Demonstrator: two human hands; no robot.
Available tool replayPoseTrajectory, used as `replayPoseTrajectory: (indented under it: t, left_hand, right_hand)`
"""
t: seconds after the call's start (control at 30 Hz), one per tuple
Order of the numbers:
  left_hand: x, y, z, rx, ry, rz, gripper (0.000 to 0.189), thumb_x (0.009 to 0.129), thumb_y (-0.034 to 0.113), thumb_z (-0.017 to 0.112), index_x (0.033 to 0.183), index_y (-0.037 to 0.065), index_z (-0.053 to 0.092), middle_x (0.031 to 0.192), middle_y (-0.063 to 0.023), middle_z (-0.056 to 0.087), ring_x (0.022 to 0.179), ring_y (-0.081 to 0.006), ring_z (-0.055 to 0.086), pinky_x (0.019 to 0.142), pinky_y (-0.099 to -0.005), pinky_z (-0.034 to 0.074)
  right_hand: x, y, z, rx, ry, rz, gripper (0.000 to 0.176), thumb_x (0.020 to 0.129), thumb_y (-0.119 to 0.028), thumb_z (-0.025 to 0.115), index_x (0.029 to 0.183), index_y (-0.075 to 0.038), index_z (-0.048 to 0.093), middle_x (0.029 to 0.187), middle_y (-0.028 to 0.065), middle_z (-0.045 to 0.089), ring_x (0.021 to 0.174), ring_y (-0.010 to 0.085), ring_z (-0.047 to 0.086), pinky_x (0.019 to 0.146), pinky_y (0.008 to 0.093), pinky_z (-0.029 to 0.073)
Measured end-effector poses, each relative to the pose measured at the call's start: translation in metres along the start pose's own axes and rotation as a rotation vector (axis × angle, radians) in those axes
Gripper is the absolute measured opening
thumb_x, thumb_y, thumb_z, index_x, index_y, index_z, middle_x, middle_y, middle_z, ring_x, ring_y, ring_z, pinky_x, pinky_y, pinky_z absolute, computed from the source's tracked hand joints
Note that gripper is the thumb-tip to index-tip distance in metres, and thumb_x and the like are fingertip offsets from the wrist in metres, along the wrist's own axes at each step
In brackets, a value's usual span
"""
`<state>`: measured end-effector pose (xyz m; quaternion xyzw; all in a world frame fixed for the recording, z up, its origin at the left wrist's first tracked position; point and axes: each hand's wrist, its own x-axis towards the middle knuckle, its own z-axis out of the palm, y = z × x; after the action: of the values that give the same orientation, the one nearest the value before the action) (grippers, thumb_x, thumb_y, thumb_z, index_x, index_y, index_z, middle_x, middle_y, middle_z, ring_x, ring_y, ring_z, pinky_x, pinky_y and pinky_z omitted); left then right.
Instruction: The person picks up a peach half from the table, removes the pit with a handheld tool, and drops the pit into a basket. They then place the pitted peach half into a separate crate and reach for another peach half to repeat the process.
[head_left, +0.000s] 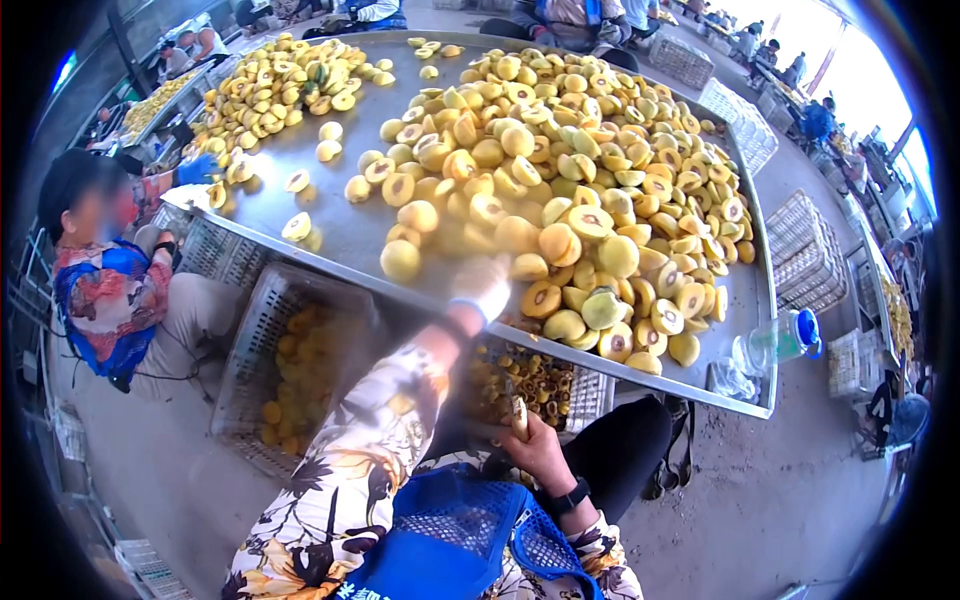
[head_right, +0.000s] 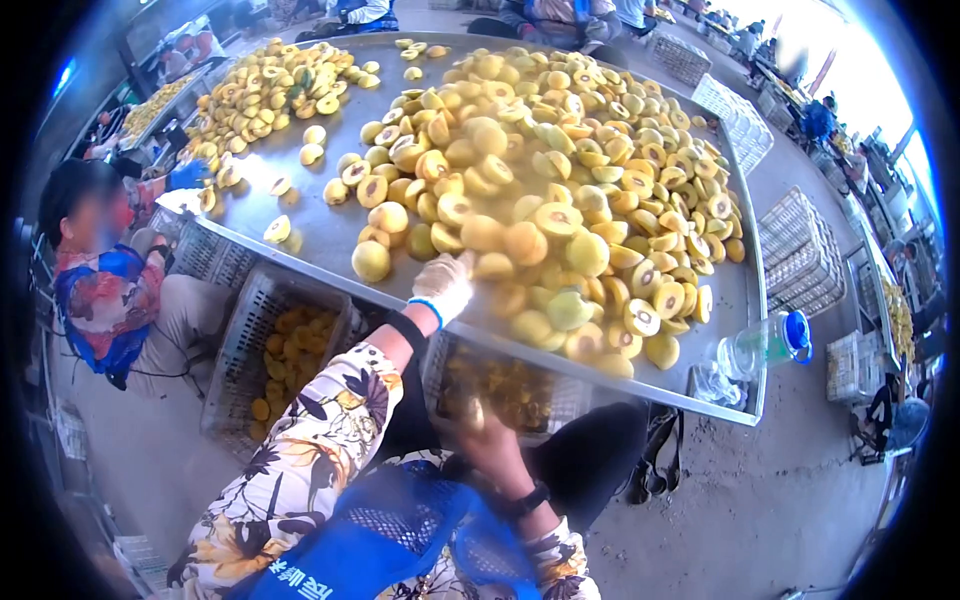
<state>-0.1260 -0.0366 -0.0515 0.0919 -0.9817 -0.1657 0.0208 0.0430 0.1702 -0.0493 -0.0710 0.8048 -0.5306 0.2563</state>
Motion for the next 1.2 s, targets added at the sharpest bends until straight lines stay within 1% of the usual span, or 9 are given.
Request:
replayPoseTrajectory:
  t: [0.13, 0.23, 0.37, 0.43, 0.57, 0.67, 0.83, 1.07, 1.2]
  left_hand:
    - [-0.024, 0.004, -0.038, -0.538, -0.09, -0.012, 0.04, 0.068, 0.025, 0.068, 0.105, 0.013, 0.063, 0.087, -0.013, 0.067, 0.071, -0.0192, 0.065, 0.066, -0.037, 0.051]
    - [-0.07, -0.002, -0.043, -1.492, -0.297, -0.088, 0.041, 0.064, -0.014, 0.057, 0.099, 0.005, 0.065, 0.1, -0.0035, 0.063, 0.083, -0.0163, 0.062, 0.062, -0.0245, 0.051]
    - [-0.125, 0.017, -0.076, -1.364, -0.383, 0.119, 0.038, 0.066, -0.009, 0.058, 0.099, 0.007, 0.067, 0.127, -0.0093, 0.051, 0.114, -0.0219, 0.051, 0.095, -0.0307, 0.041]
    - [-0.13, 0.003, -0.06, -0.956, -0.101, 0.48, 0.046, 0.068, -0.007, 0.056, 0.111, 0.008, 0.062, 0.133, -0.0094, 0.046, 0.12, -0.0227, 0.046, 0.099, -0.0307, 0.038]
    - [-0.151, 0.012, -0.058, -1.928, -0.312, -0.274, 0.056, 0.081, -0.002, 0.05, 0.135, 0.005, 0.037, 0.134, -0.0082, 0.044, 0.12, -0.0221, 0.046, 0.098, -0.0319, 0.04]
    - [-0.157, 0.018, -0.033, -2.078, -0.272, -0.278, 0.042, 0.092, 0.012, 0.045, 0.133, 0.007, 0.04, 0.127, -0.0089, 0.048, 0.115, -0.0209, 0.048, 0.096, -0.0327, 0.042]
    - [-0.14, -0.005, -0.001, -1.713, 0.097, -0.223, 0.038, 0.097, 0.035, 0.04, 0.118, 0.006, 0.051, 0.111, -0.0077, 0.056, 0.097, -0.0187, 0.056, 0.089, -0.0315, 0.046]
    - [-0.154, 0.002, -0.019, -0.933, 0.267, 0.006, 0.033, 0.097, 0.028, 0.041, 0.117, 0.003, 0.048, 0.109, -0.0062, 0.058, 0.095, -0.0147, 0.055, 0.088, -0.0262, 0.045]
    - [-0.152, -0.001, -0.013, -1.148, 0.206, -0.026, 0.032, 0.097, 0.021, 0.04, 0.121, 0.001, 0.042, 0.11, -0.0065, 0.058, 0.097, -0.0139, 0.054, 0.088, -0.0263, 0.045]
  right_hand:
    - [-0.001, -0.006, -0.015, 0.164, 0.134, -0.038, 0.021, 0.081, -0.006, 0.06, 0.101, -0.001, 0.056, 0.067, 0.002, 0.058, 0.049, 0.0068, 0.05, 0.045, 0.0216, 0.041]
    - [0.011, -0.041, -0.029, 0.662, 0.086, 0.012, 0.034, 0.09, -0.011, 0.048, 0.121, 0.001, 0.041, 0.062, 0.005, 0.054, 0.037, 0.0073, 0.041, 0.035, 0.0212, 0.033]
    - [0.039, -0.043, -0.014, 0.752, -0.05, -0.084, 0.037, 0.098, -0.031, 0.037, 0.124, -0.005, 0.041, 0.068, 0.0063, 0.055, 0.036, 0.0071, 0.033, 0.036, 0.0219, 0.031]
    - [0.046, -0.039, -0.003, 0.737, -0.066, -0.221, 0.032, 0.098, -0.029, 0.04, 0.119, -0.005, 0.044, 0.067, 0.0047, 0.054, 0.035, 0.0072, 0.033, 0.036, 0.0219, 0.03]
    - [0.042, -0.053, 0.019, 0.952, 0.159, -0.126, 0.023, 0.096, -0.022, 0.047, 0.111, -0.004, 0.047, 0.068, 0.003, 0.054, 0.04, 0.0065, 0.038, 0.04, 0.0219, 0.034]
    - [0.045, -0.036, 0.041, 0.581, 0.453, -0.351, 0.02, 0.094, -0.015, 0.05, 0.109, -0.003, 0.047, 0.069, 0.0013, 0.054, 0.048, 0.0064, 0.045, 0.046, 0.0217, 0.039]
    - [0.011, -0.053, 0.034, -0.089, 0.173, -0.187, 0.037, 0.083, -0.019, 0.062, 0.112, -0.001, 0.047, 0.078, 0.0285, 0.059, 0.078, 0.046, 0.058, 0.062, 0.0456, 0.049]
    - [-0.001, -0.066, 0.027, -0.216, 0.115, -0.153, 0.032, 0.084, -0.017, 0.058, 0.109, -0.002, 0.045, 0.075, 0.0272, 0.06, 0.073, 0.0459, 0.058, 0.061, 0.0485, 0.048]
    - [-0.002, -0.059, 0.024, -0.187, 0.107, -0.138, 0.029, 0.085, -0.017, 0.058, 0.105, -0.001, 0.044, 0.075, 0.0275, 0.059, 0.072, 0.0462, 0.058, 0.061, 0.0494, 0.047]
